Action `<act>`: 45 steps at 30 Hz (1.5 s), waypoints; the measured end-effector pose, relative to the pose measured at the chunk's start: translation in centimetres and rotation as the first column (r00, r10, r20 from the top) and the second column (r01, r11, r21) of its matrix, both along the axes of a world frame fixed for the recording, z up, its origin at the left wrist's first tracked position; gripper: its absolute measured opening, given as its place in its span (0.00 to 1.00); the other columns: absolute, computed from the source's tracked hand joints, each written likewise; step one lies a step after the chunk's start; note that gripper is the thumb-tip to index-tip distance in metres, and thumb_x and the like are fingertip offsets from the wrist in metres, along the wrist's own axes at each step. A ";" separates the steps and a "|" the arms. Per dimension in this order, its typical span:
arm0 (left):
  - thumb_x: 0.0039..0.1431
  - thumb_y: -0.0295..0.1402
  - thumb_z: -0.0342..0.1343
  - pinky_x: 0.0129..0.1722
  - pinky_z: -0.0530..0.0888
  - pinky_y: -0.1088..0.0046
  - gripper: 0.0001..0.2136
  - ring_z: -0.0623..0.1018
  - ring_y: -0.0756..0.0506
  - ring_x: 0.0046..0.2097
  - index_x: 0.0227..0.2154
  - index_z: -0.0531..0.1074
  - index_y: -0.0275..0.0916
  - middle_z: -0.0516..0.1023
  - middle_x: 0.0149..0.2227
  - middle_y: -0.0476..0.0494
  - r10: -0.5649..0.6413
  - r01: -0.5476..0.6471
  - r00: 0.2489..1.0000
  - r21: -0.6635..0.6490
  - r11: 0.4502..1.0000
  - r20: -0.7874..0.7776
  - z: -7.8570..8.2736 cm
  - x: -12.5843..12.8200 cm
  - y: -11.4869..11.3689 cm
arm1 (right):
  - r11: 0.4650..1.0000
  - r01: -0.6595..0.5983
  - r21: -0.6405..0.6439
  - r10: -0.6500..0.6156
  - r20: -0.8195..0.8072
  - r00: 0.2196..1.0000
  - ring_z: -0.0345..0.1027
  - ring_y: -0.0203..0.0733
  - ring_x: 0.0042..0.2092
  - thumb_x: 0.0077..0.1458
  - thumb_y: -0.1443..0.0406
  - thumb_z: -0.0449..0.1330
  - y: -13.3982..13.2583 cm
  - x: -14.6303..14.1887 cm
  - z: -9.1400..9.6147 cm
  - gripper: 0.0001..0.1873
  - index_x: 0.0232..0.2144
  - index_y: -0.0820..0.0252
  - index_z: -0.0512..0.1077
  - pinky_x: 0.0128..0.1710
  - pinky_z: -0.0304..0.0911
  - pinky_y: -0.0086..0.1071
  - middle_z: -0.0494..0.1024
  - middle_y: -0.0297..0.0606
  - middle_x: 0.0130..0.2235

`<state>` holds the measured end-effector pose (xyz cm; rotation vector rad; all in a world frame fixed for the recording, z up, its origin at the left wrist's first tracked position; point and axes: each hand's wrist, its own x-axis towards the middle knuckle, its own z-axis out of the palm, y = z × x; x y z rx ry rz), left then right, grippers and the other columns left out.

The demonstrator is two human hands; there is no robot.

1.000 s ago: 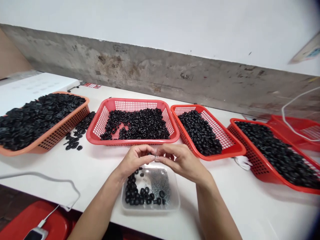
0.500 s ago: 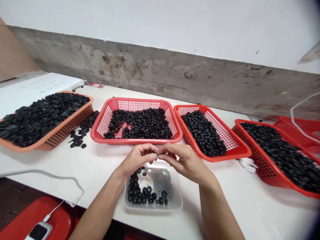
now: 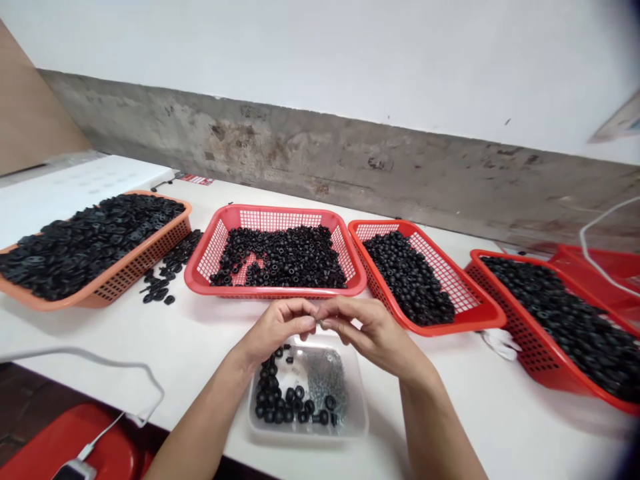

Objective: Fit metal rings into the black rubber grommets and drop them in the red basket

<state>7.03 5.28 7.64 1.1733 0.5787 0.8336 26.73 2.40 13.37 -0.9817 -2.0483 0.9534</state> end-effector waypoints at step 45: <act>0.63 0.37 0.57 0.35 0.66 0.74 0.08 0.70 0.49 0.34 0.34 0.74 0.37 0.72 0.31 0.48 0.288 -0.176 0.939 0.455 0.873 -0.188 -0.1 0.2 -0.4 | 0.996 0.052 -0.070 -0.035 0.229 0.973 0.58 0.33 0.28 0.66 0.66 0.49 -0.2 -0.1 0.0 0.15 0.26 0.59 0.66 0.28 0.54 0.27 0.66 0.29 0.25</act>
